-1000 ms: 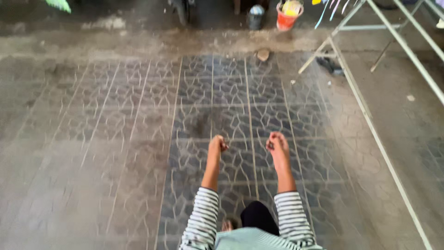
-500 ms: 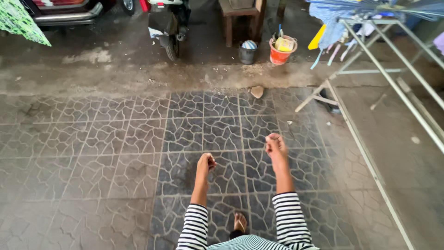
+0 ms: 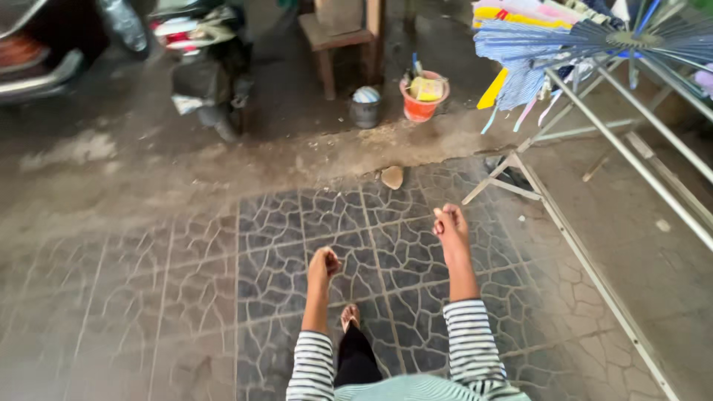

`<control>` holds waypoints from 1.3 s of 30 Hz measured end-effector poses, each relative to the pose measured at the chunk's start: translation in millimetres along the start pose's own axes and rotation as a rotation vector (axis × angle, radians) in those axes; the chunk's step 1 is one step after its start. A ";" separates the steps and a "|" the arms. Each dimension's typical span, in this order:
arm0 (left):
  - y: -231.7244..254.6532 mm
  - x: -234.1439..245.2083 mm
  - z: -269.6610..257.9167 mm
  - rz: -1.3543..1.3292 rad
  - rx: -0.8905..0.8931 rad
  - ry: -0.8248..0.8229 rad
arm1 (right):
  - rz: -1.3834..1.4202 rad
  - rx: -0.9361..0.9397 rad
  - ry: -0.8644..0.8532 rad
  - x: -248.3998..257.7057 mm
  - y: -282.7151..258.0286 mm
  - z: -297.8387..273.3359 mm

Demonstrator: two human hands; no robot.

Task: The person removes various pieces of laundry, including small pants, socks, and cloths, from a rotating drying rack by hand and puts them into a green plastic basket on the floor.

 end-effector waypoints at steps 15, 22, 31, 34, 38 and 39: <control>64.2 -222.4 411.5 0.184 0.054 -0.417 | 0.029 0.124 0.183 -7.6 32.5 312.0; 67.2 -348.8 544.8 0.159 0.061 -0.570 | 0.042 0.204 0.235 27.3 0.1 460.4; 136.3 -504.7 625.8 0.240 0.057 -0.708 | 0.020 0.195 0.337 54.1 -31.4 605.3; 150.4 -562.9 661.9 0.256 -0.044 -0.773 | -0.034 0.199 0.387 65.5 -38.2 641.3; 142.1 -638.6 718.4 0.320 -0.101 -0.818 | -0.110 0.302 0.525 81.1 -61.9 667.0; 138.0 -658.6 729.6 0.320 -0.089 -0.850 | -0.127 0.324 0.569 81.1 -68.1 671.9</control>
Point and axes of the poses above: each hand's wrist, its own z-axis towards the middle knuckle, its own x-axis out of the back of the hand, y = z × x, the point moved 10 cm from there along z, towards the middle knuckle, and after that the axes turned 9 degrees about z, right-handed, at the moved point
